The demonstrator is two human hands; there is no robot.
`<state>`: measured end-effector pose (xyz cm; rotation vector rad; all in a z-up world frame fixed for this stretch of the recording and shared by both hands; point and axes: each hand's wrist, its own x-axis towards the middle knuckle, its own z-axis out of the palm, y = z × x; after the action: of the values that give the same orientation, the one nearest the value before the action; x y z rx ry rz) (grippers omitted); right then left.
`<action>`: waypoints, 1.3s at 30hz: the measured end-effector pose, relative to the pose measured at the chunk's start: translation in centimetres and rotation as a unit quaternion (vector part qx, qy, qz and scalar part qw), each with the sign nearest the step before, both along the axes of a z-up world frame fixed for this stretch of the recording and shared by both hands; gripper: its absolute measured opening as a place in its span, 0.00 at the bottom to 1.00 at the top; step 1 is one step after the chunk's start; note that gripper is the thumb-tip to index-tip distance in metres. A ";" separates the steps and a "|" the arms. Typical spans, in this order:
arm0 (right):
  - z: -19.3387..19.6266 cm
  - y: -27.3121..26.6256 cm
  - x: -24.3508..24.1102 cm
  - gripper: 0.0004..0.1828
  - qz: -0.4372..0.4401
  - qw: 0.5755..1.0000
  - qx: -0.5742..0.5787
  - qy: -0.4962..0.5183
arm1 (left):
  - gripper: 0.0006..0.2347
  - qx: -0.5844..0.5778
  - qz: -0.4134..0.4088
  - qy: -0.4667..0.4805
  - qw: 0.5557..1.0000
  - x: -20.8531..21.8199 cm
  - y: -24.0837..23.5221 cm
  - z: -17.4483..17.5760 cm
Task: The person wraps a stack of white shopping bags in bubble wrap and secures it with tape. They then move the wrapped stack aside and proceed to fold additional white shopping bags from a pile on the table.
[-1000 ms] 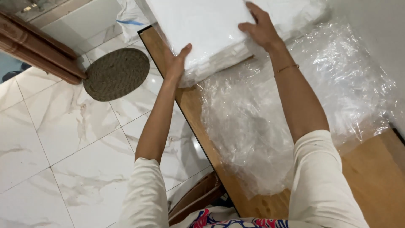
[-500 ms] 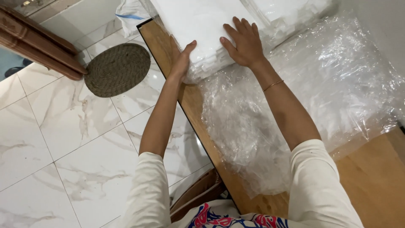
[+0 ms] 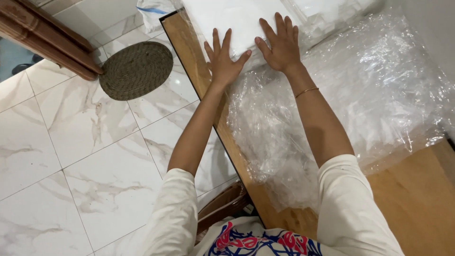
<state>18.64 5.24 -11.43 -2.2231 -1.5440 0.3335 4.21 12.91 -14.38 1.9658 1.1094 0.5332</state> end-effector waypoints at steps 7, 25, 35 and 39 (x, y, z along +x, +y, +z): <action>0.3 -4.6 0.4 0.34 0.018 0.998 -0.040 0.040 | 0.34 0.036 -0.018 -0.038 0.999 -0.4 0.4 -2.2; -1.0 -43.7 -6.2 0.27 -0.245 0.966 0.048 0.065 | 0.25 0.301 -0.678 0.136 0.657 1.8 -26.9 7.9; -3.1 -60.4 -12.3 0.32 -0.444 0.889 0.077 0.082 | 0.28 0.221 -0.821 0.045 0.524 7.2 -42.9 3.6; -1.5 -63.0 -13.2 0.36 -0.611 0.767 0.166 0.099 | 0.30 0.072 -0.815 -0.022 0.574 9.9 -49.5 0.2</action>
<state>5.41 -57.75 -12.95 -2.2702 0.1581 -0.1164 14.13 -36.55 -14.16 2.1390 -1.0479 -0.4046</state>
